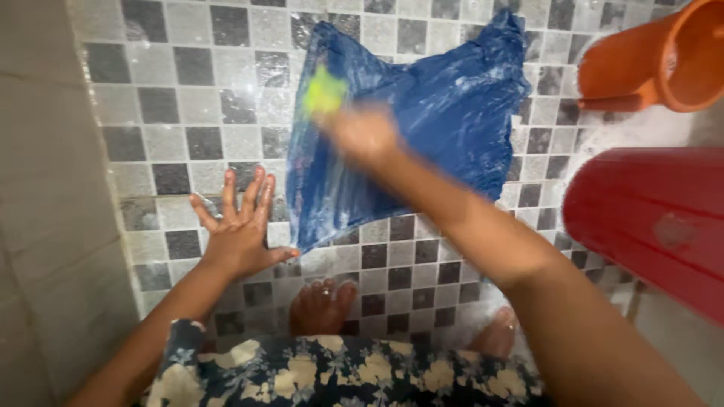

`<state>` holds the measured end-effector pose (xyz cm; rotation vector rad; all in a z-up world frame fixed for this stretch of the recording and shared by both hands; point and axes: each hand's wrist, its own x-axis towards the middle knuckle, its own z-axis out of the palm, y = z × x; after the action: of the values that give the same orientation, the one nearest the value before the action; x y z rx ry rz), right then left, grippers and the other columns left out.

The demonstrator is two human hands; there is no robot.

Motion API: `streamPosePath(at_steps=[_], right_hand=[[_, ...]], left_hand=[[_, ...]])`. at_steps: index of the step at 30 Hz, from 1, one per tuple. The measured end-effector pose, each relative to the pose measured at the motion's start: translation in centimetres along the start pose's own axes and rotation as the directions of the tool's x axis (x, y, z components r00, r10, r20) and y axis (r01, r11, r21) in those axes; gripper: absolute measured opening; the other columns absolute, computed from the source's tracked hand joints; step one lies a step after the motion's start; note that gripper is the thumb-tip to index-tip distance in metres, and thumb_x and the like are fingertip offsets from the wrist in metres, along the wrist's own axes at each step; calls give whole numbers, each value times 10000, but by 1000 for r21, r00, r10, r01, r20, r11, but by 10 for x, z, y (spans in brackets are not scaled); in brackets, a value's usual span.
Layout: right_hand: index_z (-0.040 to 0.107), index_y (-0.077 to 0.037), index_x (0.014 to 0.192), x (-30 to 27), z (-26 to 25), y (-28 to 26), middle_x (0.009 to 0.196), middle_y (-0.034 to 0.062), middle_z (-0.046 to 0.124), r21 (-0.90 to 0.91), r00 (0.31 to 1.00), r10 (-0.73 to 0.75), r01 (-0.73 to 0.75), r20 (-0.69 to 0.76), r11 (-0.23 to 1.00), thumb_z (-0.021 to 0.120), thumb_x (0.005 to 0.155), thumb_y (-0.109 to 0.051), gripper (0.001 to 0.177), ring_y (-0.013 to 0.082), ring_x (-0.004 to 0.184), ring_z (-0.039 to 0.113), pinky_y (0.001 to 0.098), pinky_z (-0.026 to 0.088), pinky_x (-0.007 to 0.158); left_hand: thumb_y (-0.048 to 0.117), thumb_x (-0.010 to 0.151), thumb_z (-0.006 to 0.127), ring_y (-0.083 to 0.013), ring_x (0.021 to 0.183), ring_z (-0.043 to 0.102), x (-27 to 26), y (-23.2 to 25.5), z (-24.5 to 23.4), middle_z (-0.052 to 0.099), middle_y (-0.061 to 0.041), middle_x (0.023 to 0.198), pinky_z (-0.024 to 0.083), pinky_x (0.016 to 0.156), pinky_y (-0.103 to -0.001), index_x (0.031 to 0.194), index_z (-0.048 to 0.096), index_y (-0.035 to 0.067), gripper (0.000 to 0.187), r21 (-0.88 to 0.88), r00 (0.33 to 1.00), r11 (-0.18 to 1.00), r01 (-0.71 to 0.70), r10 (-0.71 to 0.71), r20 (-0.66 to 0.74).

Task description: The person washes a blue garment by hand on a tiled floor, applying soap from a blue bar and scrubbing the fabric with a yellow brush before rinsing it in a red bucket of soapy water.

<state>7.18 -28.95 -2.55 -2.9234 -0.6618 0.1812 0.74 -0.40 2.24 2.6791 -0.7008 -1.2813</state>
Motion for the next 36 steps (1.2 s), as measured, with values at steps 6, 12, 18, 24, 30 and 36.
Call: streamPosePath(at_steps=[6, 12, 18, 24, 30, 36], right_hand=[[676, -123, 1046, 38, 0, 97, 748, 109, 697, -128, 860, 359, -428, -363, 895, 630, 929, -138, 127, 329, 648, 696, 487, 523, 519], [586, -127, 1372, -104, 19, -123, 1039, 108, 703, 163, 812, -311, 265, 493, 950, 385, 1128, -259, 343, 122, 547, 651, 274, 522, 428], [684, -62, 1279, -95, -28, 219, 880, 177, 721, -185, 875, 366, -436, -317, 881, 610, 826, -171, 472, 355, 616, 675, 457, 525, 502], [655, -65, 903, -91, 37, 154, 677, 103, 635, -404, 815, 430, -570, -388, 715, 620, 867, -198, 141, 260, 539, 615, 461, 494, 489], [529, -156, 1334, -104, 52, -130, 923, 52, 687, 149, 989, -58, 78, -138, 986, 545, 995, -124, 340, 165, 648, 670, 344, 499, 426], [657, -138, 1228, -165, -22, 151, 973, 127, 740, -25, 817, 454, -494, -355, 869, 603, 931, -103, 304, 326, 676, 685, 436, 536, 548]], left_hand=[[838, 584, 719, -370, 1524, -257, -1, 1, 1, -178, 14, 1699, -183, 1035, -811, 1599, -113, 223, 1449, 14, 1000, 1000, 16, -16, 11], [823, 543, 721, -385, 1495, -260, 6, -7, 14, -170, -11, 1704, -195, 1003, -818, 1634, -94, 212, 1492, -22, 996, 999, -28, 26, -84], [806, 533, 723, -374, 1518, -228, 9, -6, 19, -129, -10, 1707, -197, 1019, -817, 1638, -51, 206, 1476, -74, 981, 995, -70, 55, -188], [811, 520, 723, -402, 1513, -215, 8, -7, 22, -96, -36, 1682, -201, 1005, -818, 1615, -37, 186, 1472, -82, 970, 992, -99, 77, -231], [822, 494, 715, -398, 1487, -235, 6, -11, 23, -119, -59, 1718, -219, 981, -810, 1633, -64, 189, 1518, -82, 973, 992, -94, 74, -219], [837, 521, 690, -385, 1491, -266, 8, -9, 25, -151, -49, 1701, -219, 987, -811, 1631, -79, 191, 1497, -71, 979, 994, -80, 65, -195]])
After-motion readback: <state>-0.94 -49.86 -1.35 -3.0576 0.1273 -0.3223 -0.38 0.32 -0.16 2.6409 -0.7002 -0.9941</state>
